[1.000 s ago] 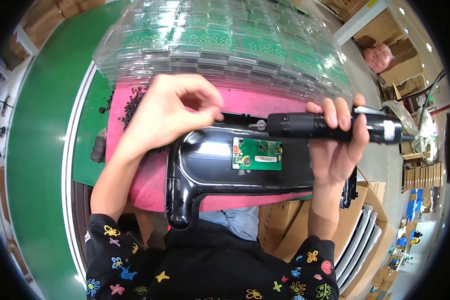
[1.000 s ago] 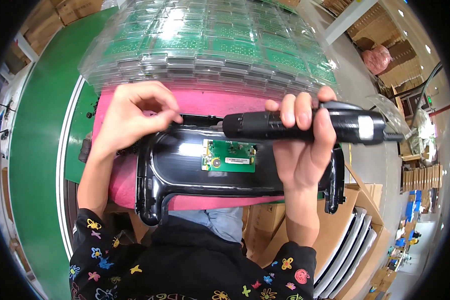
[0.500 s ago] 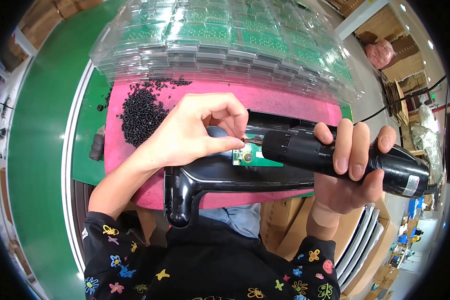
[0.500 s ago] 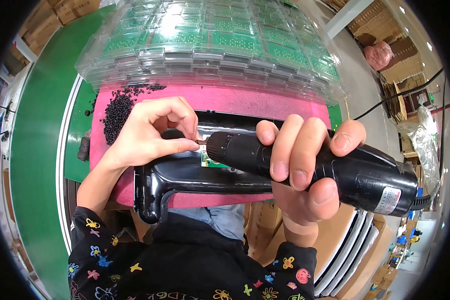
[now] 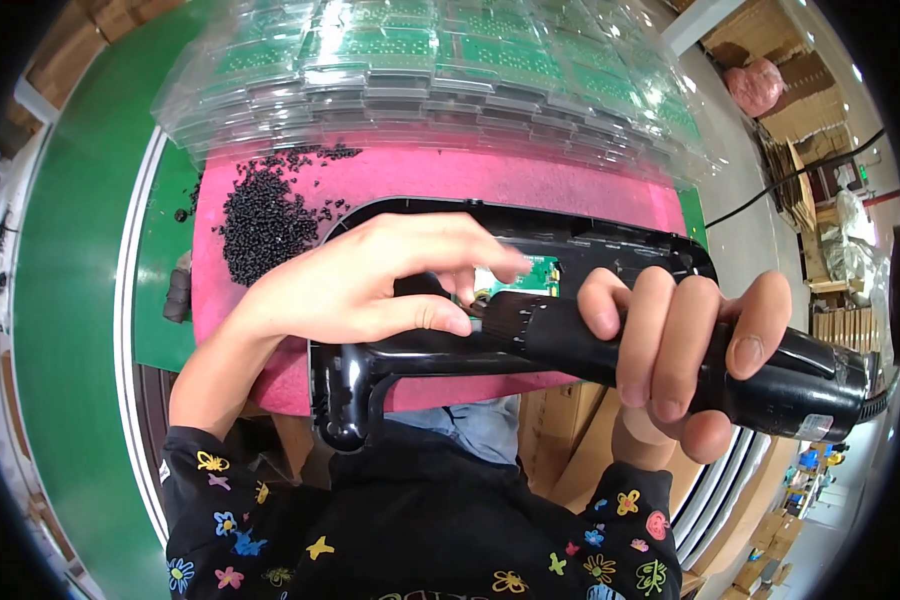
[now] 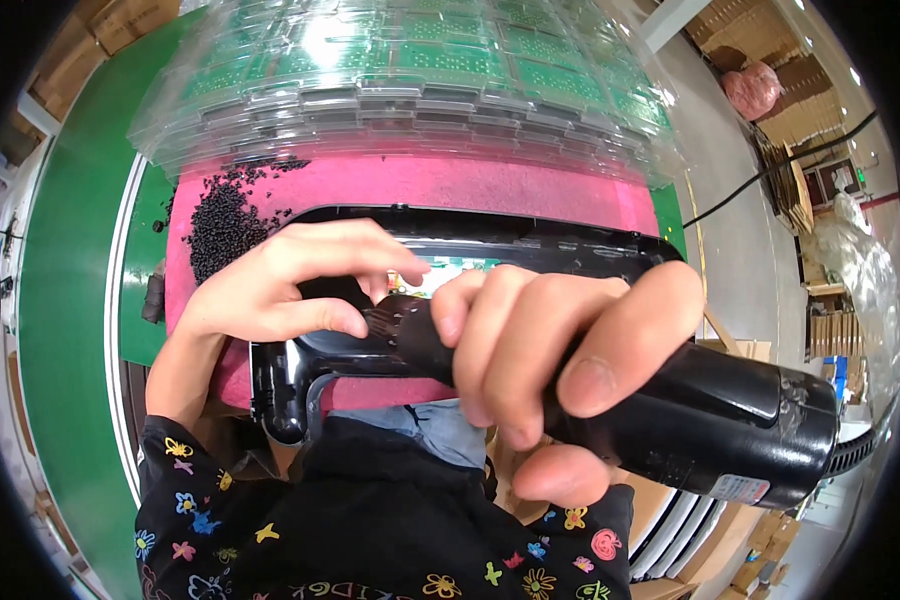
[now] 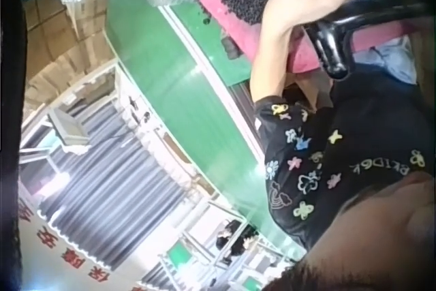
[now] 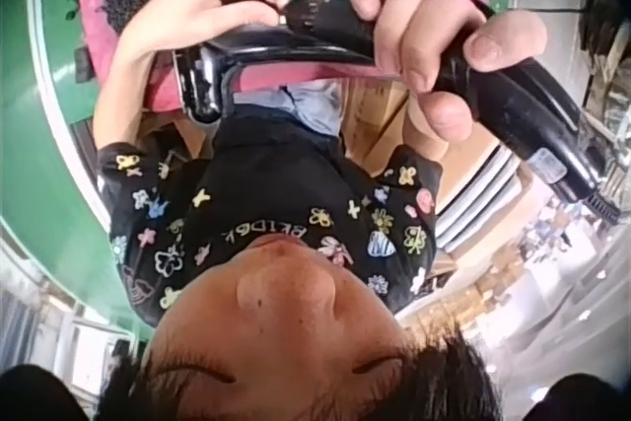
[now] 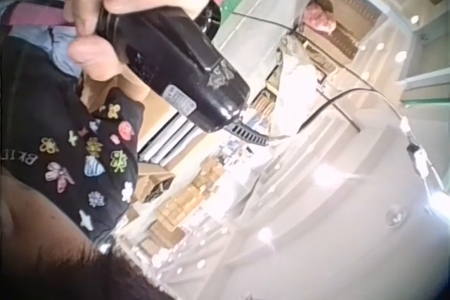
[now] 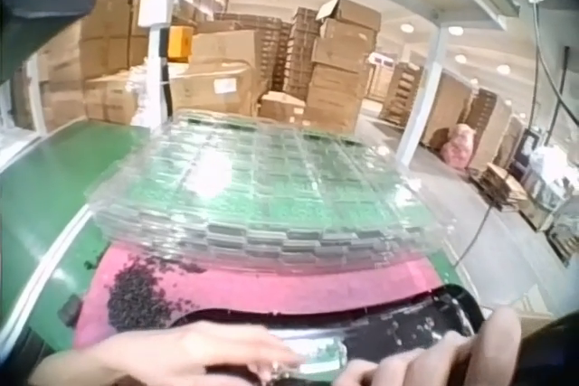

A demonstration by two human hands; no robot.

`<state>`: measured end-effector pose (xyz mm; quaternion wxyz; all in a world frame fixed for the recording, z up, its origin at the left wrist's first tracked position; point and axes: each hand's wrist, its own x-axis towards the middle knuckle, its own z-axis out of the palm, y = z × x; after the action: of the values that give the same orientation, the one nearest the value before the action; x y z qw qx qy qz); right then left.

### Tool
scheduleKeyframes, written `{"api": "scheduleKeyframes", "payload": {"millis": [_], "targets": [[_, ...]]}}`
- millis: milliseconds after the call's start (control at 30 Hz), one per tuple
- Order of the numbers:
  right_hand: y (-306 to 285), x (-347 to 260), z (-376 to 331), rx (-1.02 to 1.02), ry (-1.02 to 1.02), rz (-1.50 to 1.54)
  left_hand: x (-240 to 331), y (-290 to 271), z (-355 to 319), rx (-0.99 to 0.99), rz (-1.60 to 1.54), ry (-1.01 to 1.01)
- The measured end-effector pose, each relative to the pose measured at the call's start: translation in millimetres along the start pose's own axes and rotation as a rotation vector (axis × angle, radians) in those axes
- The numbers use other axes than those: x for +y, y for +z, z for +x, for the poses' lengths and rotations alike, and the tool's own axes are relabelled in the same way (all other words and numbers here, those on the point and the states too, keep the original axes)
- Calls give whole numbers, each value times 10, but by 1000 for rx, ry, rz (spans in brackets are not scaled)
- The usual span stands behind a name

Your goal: Assembling circuit boards into plastic housings using an electric screwdriver.

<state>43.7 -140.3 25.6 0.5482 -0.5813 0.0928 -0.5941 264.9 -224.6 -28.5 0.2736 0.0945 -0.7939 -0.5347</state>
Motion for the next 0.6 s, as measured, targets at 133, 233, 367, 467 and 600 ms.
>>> {"api": "scheduleKeyframes", "payload": {"millis": [133,233,367,467,600], "targets": [[-61,-5,20,-86,27,46,-69,33,-4,-102,59,50],[-127,-74,28,-123,120,-25,-83,55,2,-56,174,66],[-128,9,-19,-59,101,-80,-109,98,-3,67,555,184],[-210,38,-27,-74,88,-110,-50,135,35,158,798,232],[-236,-36,-38,-27,-67,-147,-42,200,104,373,842,344]]}}
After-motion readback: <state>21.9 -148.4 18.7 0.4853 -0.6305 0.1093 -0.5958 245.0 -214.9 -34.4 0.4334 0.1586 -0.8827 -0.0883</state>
